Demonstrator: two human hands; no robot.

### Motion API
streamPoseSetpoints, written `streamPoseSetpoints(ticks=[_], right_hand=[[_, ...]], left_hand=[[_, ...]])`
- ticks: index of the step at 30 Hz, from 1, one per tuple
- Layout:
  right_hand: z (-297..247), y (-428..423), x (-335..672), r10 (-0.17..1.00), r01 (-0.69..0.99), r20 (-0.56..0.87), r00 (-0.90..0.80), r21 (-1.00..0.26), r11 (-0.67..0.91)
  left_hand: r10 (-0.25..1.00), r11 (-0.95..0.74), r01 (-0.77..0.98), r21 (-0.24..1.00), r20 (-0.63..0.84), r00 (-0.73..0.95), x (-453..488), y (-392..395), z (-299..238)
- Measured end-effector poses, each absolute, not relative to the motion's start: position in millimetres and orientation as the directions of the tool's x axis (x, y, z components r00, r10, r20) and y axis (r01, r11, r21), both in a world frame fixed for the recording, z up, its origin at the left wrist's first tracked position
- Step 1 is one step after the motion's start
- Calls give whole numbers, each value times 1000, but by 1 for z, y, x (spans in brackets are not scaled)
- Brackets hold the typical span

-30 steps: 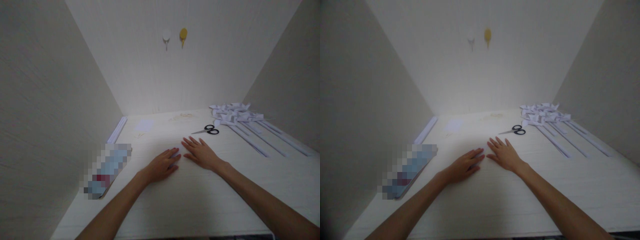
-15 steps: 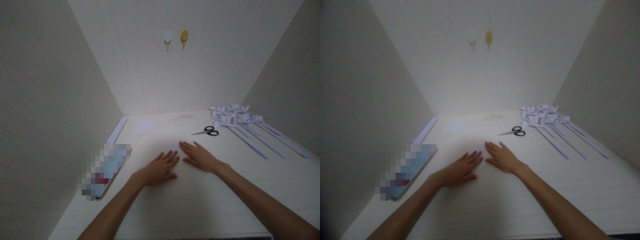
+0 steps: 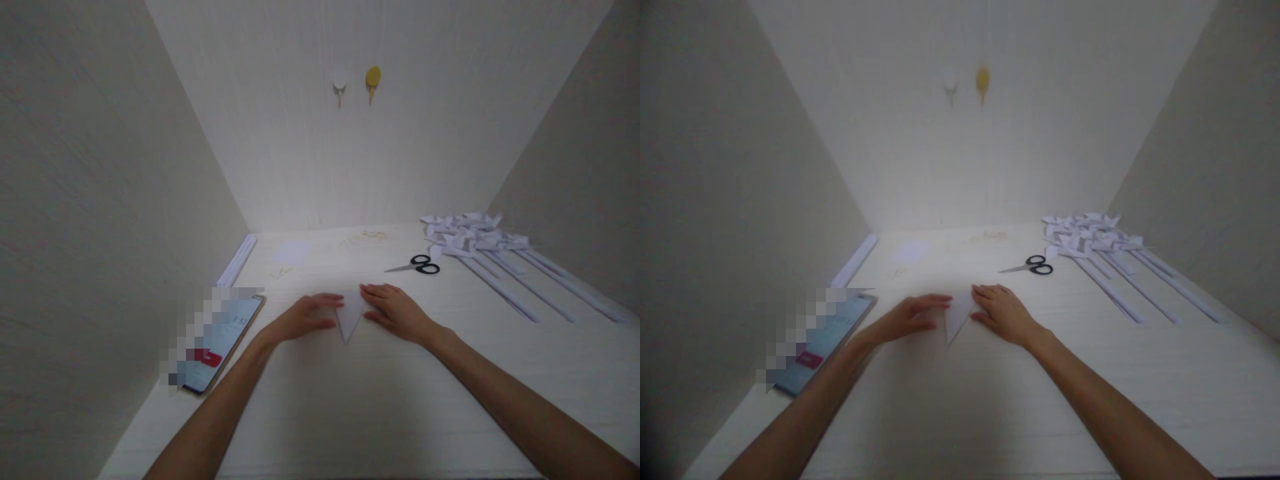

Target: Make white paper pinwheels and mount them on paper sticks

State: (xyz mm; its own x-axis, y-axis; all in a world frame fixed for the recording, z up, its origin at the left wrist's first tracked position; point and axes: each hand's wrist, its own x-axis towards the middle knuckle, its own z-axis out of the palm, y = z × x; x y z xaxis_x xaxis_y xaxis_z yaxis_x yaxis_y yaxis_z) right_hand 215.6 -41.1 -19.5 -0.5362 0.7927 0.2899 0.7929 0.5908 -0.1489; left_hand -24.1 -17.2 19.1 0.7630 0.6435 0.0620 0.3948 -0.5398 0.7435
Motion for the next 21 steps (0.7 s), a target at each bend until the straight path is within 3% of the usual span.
streamPoseSetpoints(ticks=[2,6,9,14,21], right_hand=[[-19,-40,215,783,782,321,-533,-167,601],[-18,-39,214,798,759,372,-474,-287,584],[-18,-37,214,824,724,378,-421,-408,557],[-20,-33,214,890,673,324,-322,-583,456],[-13,-35,213,924,493,277,-263,-785,375]], left_hand=[[816,-516,518,682,209,538,-13,-11,5],[855,-513,696,502,227,467,9,-13,-8],[859,-505,733,455,182,478,15,-19,-7],[865,-485,704,519,162,476,15,-22,-6],[851,-475,490,731,242,466,19,-27,-8]])
